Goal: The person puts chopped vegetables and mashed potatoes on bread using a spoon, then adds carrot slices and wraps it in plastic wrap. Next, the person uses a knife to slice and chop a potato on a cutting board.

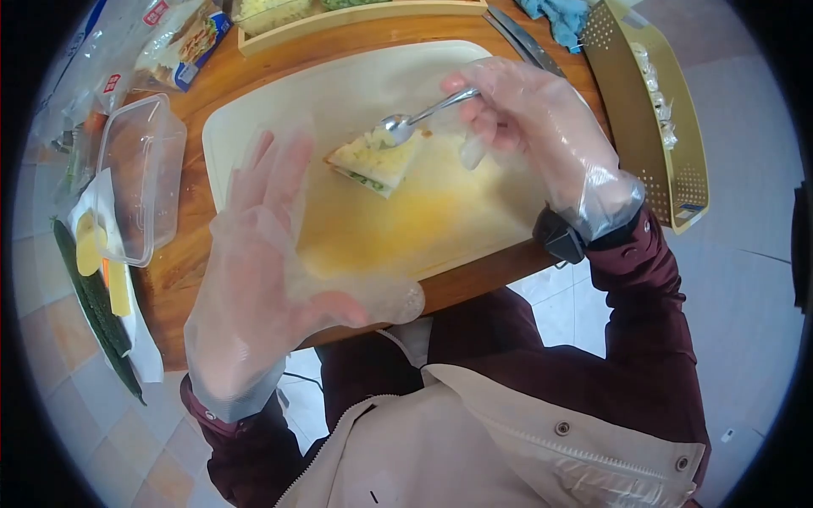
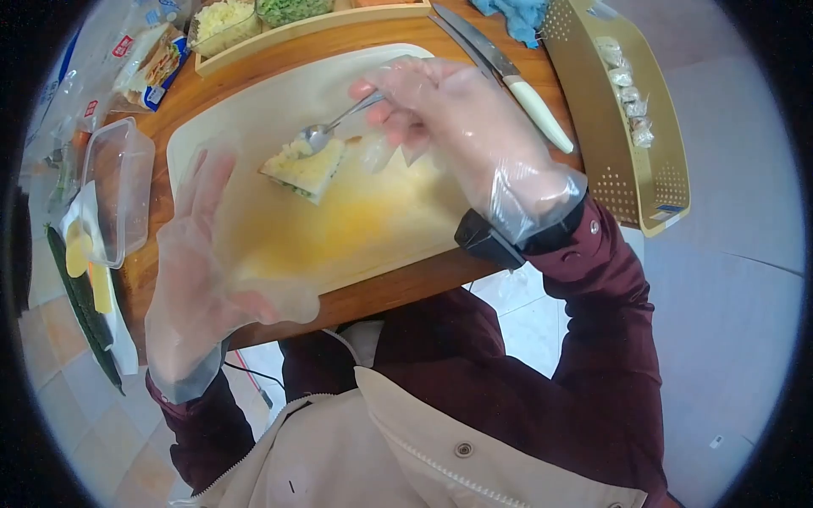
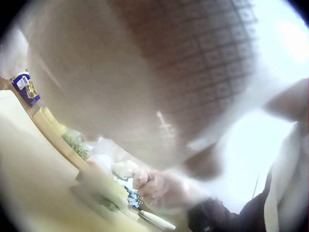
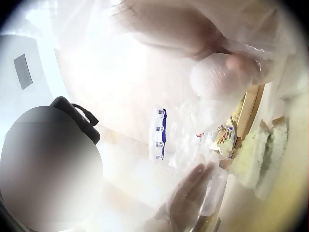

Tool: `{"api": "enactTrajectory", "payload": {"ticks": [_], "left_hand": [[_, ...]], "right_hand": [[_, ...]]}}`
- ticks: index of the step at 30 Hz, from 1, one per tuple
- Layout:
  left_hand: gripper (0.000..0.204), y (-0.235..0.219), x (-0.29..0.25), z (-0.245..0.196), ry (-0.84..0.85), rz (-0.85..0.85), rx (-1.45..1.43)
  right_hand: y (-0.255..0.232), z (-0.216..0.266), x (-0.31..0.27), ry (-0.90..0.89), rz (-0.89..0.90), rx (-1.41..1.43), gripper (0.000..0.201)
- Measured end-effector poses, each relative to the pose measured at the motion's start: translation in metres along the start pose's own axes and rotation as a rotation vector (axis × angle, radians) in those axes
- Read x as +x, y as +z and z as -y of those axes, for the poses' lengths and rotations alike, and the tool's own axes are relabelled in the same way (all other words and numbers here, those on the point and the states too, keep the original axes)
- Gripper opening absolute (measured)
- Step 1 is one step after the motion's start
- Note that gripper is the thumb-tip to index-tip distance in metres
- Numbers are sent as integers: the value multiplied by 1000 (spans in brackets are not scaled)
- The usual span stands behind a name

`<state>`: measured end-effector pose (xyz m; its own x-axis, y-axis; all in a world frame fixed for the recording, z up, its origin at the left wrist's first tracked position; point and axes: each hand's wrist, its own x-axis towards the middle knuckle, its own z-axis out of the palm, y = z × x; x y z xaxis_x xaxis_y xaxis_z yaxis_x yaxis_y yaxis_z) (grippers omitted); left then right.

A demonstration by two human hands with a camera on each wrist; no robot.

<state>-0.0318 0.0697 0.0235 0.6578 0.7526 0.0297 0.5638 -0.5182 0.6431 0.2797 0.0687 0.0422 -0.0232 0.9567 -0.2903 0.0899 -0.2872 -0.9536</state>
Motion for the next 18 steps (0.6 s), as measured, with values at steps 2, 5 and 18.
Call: {"api": "enactTrajectory", "payload": {"ticks": [2, 5, 18], "left_hand": [[139, 2, 6, -7, 50, 29, 139], [133, 6, 15, -20, 75, 6, 119], [116, 15, 35, -23, 106, 6, 256]], "right_hand": [[-1, 1, -7, 19, 11, -34, 38], [-1, -2, -9, -62, 45, 47, 35], [-3, -8, -9, -154, 87, 37, 35]]}}
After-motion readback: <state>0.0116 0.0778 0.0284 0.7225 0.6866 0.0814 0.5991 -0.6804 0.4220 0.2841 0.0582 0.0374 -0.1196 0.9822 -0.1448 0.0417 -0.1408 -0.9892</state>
